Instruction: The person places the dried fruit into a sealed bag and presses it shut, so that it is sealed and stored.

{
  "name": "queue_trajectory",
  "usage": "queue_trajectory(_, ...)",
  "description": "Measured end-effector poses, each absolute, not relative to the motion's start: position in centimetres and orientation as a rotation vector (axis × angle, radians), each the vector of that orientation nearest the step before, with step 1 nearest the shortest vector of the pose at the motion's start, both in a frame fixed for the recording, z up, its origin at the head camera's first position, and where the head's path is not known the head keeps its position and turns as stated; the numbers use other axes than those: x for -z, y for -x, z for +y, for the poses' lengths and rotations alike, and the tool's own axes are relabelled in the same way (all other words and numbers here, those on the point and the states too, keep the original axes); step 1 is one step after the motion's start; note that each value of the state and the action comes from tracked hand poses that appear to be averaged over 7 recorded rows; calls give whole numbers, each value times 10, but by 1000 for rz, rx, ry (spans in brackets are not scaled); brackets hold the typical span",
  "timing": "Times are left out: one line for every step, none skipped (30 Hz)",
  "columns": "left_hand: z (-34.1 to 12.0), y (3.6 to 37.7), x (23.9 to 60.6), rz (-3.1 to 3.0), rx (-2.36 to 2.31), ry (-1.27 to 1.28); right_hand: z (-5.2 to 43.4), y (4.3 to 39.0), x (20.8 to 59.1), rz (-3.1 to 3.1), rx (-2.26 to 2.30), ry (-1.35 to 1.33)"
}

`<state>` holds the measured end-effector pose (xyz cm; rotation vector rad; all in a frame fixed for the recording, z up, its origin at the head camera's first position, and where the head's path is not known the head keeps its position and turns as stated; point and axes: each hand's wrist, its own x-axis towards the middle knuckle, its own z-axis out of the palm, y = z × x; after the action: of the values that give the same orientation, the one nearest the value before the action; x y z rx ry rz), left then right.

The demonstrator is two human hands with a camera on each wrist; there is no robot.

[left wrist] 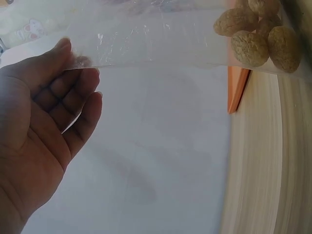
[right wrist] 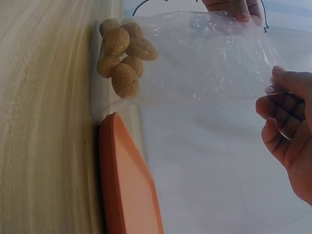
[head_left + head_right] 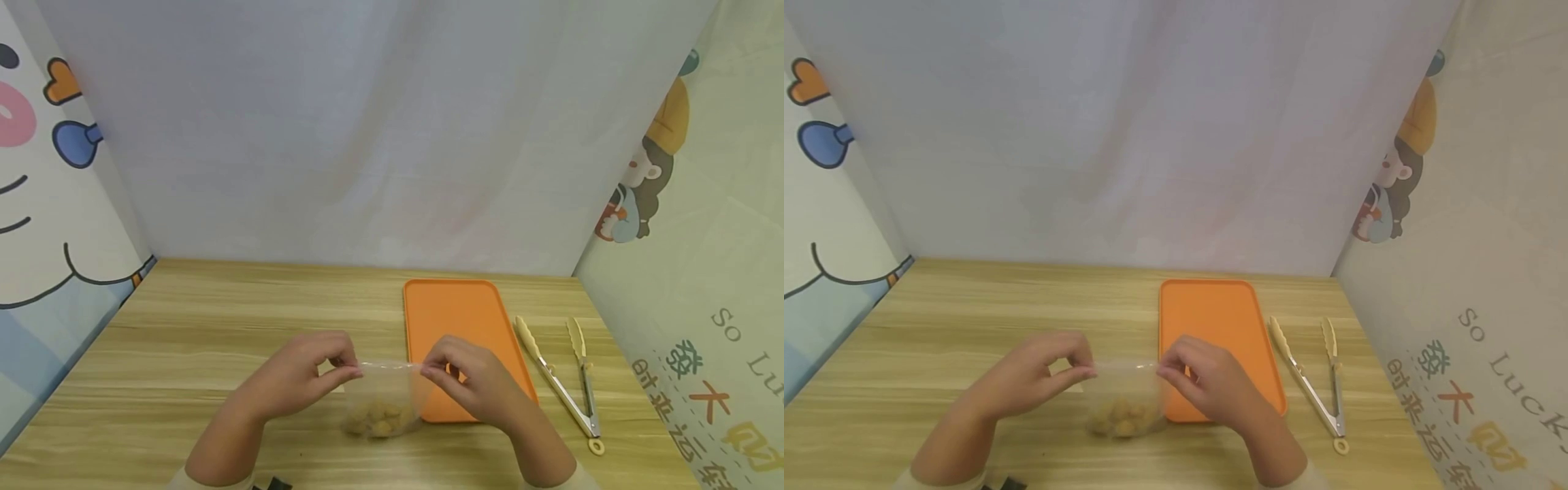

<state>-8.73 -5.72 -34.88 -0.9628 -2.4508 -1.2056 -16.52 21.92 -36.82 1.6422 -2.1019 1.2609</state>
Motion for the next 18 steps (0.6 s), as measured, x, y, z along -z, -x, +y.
queue_trajectory(-57, 87, 349, -2451, 1198, 957, 219, 165, 368, -2085, -1261, -1653)
queue_trajectory(-57, 87, 349, -2447, 1183, 954, 219, 165, 368, -2067, -1262, -1665)
queue_trajectory(-57, 87, 349, -2441, 1166, 953, 219, 165, 368, -2050, -1263, -1674)
queue_trajectory(-56, 87, 349, -2435, 1150, 954, 218, 165, 368, -2032, -1266, -1683)
queue_trajectory(-56, 87, 349, -2428, 1130, 955, 218, 165, 368, -2017, -1268, -1689)
queue_trajectory(-56, 87, 349, -2421, 1114, 960, 218, 165, 368, -2001, -1270, -1695)
queue_trajectory(-55, 88, 349, -2411, 1098, 965, 218, 165, 368, -1986, -1272, -1699)
queue_trajectory(-55, 88, 349, -2401, 1081, 972, 218, 165, 368, -1972, -1276, -1704)
queue_trajectory(-54, 88, 349, -2393, 1069, 978, 218, 165, 368, -1959, -1279, -1707)
queue_trajectory(-54, 88, 349, -2387, 1060, 986, 217, 165, 368, -1948, -1283, -1710)
queue_trajectory(-53, 88, 349, -2377, 1050, 995, 217, 165, 368, -1939, -1287, -1713)
queue_trajectory(-53, 89, 349, -2367, 1045, 1005, 217, 165, 368, -1929, -1291, -1717)
queue_trajectory(-52, 89, 349, -2358, 1041, 1012, 217, 165, 368, -1924, -1295, -1719)
queue_trajectory(-52, 89, 349, -2351, 1037, 1019, 217, 165, 368, -1918, -1297, -1721)
queue_trajectory(-52, 89, 349, -2345, 1035, 1025, 217, 165, 368, -1917, -1299, -1721)
queue_trajectory(-52, 89, 349, -2340, 1035, 1029, 217, 165, 368, -1918, -1301, -1722)
queue_trajectory(-52, 89, 350, -2338, 1034, 1029, 217, 165, 369, -1919, -1302, -1722)
queue_trajectory(-52, 89, 350, -2343, 1040, 1024, 217, 165, 369, -1923, -1300, -1722)
